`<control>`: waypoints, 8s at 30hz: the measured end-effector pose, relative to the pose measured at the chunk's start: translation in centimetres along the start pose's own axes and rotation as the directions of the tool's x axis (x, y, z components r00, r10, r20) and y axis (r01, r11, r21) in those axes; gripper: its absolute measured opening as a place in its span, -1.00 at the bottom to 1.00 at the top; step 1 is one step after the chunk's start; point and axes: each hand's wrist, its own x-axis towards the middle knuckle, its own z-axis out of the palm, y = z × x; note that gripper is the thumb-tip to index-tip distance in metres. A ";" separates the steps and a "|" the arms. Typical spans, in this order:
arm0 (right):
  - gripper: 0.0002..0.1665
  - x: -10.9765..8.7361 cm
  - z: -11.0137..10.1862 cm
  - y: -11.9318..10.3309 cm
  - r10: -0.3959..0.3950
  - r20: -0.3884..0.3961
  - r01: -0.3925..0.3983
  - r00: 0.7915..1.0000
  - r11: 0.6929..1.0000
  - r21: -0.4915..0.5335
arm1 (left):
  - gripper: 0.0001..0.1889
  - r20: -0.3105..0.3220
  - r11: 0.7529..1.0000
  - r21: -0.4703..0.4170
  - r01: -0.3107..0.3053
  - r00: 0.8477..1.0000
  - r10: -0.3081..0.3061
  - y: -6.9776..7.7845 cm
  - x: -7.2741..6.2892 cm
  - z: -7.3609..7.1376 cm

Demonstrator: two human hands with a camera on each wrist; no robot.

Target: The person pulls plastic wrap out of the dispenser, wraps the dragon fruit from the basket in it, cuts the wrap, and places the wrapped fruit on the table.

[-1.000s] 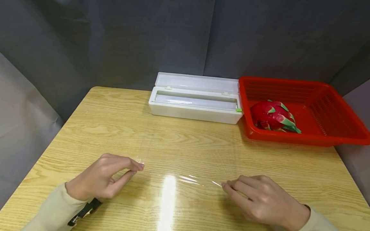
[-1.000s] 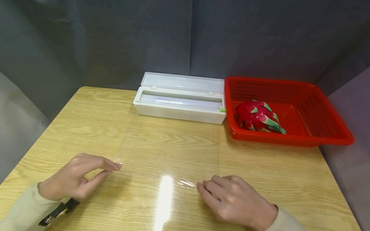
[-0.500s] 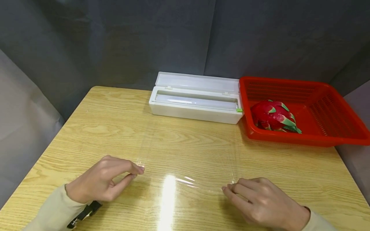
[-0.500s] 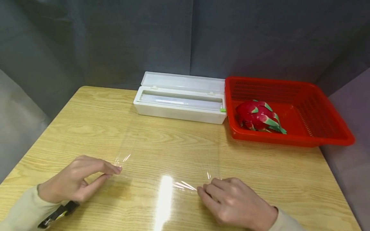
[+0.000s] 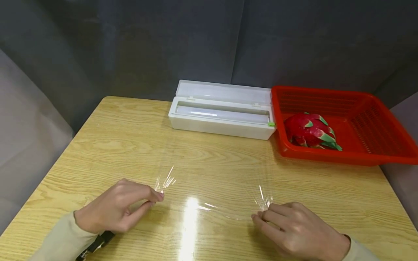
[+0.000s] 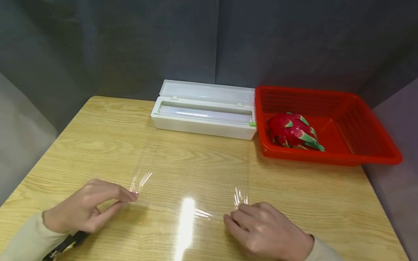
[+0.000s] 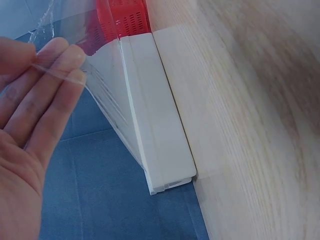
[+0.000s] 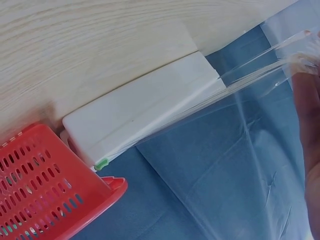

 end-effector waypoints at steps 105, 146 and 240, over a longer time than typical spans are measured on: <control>-0.74 -1.2 5.3 0.8 0.128 0.253 -0.168 0.959 0.975 0.143 | -0.96 0.443 0.979 0.188 0.083 0.882 -0.160 -1.7 -0.4 2.9; -0.57 -0.8 5.1 2.0 0.121 0.087 -0.128 0.989 0.989 0.081 | -0.90 0.305 0.977 0.211 0.008 0.950 -0.074 -2.0 0.7 2.1; -0.72 -2.6 -2.9 16.0 0.698 -0.190 -0.723 0.691 0.664 -0.190 | -0.72 0.441 0.922 0.340 0.183 0.836 -0.328 -9.3 4.4 3.5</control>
